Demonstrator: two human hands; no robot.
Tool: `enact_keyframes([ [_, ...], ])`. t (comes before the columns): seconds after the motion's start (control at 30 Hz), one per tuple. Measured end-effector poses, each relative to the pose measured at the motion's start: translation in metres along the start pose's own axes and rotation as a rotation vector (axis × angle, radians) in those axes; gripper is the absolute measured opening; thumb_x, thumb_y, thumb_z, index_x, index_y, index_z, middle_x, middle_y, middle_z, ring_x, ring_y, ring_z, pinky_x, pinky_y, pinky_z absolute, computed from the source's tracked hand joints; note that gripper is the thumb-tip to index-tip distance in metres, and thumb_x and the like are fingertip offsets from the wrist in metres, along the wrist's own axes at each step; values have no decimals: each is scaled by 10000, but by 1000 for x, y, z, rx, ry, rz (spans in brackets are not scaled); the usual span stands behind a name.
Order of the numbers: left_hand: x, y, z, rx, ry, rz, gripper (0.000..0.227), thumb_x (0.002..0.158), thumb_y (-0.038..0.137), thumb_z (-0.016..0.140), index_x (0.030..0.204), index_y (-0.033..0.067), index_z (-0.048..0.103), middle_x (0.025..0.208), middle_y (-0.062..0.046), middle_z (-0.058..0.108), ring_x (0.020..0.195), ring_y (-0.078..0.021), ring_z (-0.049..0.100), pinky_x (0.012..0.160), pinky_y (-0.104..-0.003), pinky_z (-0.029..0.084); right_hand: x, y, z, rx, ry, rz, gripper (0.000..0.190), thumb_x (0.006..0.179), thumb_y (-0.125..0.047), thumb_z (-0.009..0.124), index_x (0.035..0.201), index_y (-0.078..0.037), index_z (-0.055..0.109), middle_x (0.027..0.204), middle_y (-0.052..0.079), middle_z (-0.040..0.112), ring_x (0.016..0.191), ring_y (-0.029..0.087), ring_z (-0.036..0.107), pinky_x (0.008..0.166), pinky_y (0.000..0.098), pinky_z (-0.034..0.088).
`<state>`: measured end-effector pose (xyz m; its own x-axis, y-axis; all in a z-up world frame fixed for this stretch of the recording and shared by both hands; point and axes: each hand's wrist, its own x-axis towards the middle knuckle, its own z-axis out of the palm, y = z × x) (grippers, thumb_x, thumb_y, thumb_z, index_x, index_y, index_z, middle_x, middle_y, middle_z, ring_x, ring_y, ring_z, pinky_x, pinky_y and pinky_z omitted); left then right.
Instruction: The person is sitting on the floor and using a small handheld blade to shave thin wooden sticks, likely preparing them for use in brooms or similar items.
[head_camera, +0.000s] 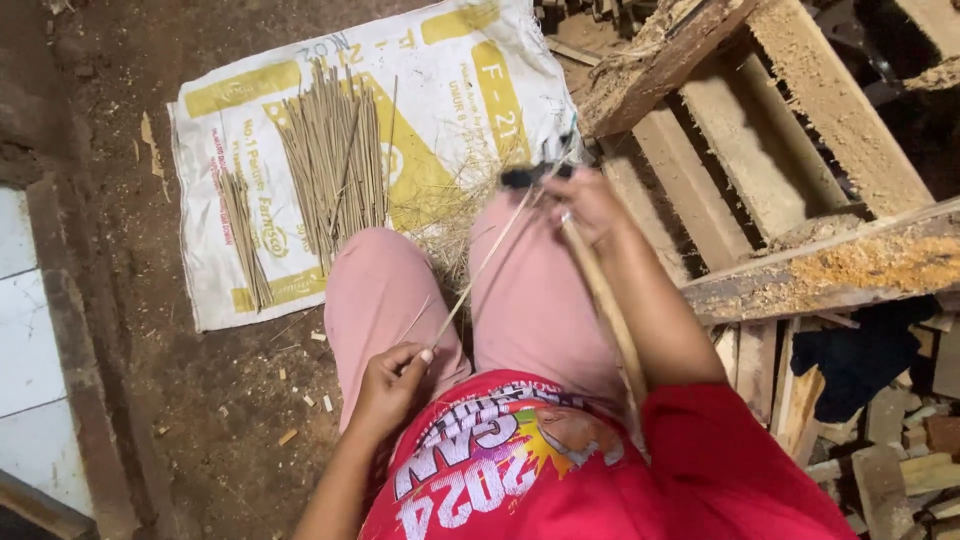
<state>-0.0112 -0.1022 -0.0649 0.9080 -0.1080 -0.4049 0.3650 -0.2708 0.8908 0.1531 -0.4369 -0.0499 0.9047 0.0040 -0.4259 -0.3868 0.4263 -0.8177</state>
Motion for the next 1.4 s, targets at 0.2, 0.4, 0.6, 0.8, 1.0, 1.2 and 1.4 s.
enact_keyframes([
  [0.2, 25, 13, 18, -210, -2, -136, 274, 962, 127, 650, 709, 29, 690, 359, -70, 454, 333, -140, 412, 403, -243, 307, -104, 20, 94, 265, -428, 129, 157, 884, 25, 731, 1017, -48, 690, 837, 7, 623, 709, 74, 638, 649, 168, 546],
  [0.4, 23, -4, 8, -259, -6, -155, 178, 945, 70, 682, 802, -27, 724, 367, -88, 476, 289, -130, 456, 328, -218, 317, -34, 83, 52, -147, -269, 306, 304, 882, -34, 742, 1040, 61, 501, 658, 194, 608, 370, 306, 641, 281, 414, 554],
  [0.6, 2, -3, -14, -101, -88, -359, 203, 976, 118, 672, 1013, 19, 845, 574, -108, 670, 400, -130, 420, 369, -254, 309, 46, 24, -63, 110, 114, 9, 322, 967, -84, 718, 1106, 47, 458, 819, 116, 692, 417, 67, 538, 328, 149, 462],
  [0.8, 29, -22, 10, 109, 160, -14, 99, 889, 120, 750, 914, 57, 823, 751, -136, 682, 675, -168, 580, 660, -342, 512, -90, 27, 100, 183, -209, 345, 806, 872, 45, 624, 1600, -130, 326, 896, 112, 628, 529, 108, 541, 346, 207, 469],
  [1.0, 20, -24, 3, 115, 103, 75, 89, 879, 92, 749, 903, 74, 833, 697, -61, 643, 683, -121, 542, 671, -292, 489, -23, 85, 36, -21, -233, 306, 296, 857, 51, 742, 1139, 19, 659, 802, 201, 702, 401, 224, 633, 324, 392, 555],
  [1.2, 12, -32, -3, 238, 175, 194, 80, 865, 93, 766, 920, 67, 819, 703, -110, 666, 689, -188, 637, 684, -323, 507, 34, 25, -53, 213, -41, -44, 102, 1004, -36, 570, 1104, -33, 592, 1201, 268, 724, 448, 15, 582, 365, 136, 444],
  [1.4, 28, -19, 12, 319, 184, 276, 103, 864, 111, 771, 954, 72, 802, 798, -137, 717, 793, -298, 713, 714, -384, 545, -14, 72, 25, 81, -189, 123, 132, 938, 3, 647, 1063, 40, 626, 969, 275, 750, 413, 171, 640, 320, 282, 519],
])
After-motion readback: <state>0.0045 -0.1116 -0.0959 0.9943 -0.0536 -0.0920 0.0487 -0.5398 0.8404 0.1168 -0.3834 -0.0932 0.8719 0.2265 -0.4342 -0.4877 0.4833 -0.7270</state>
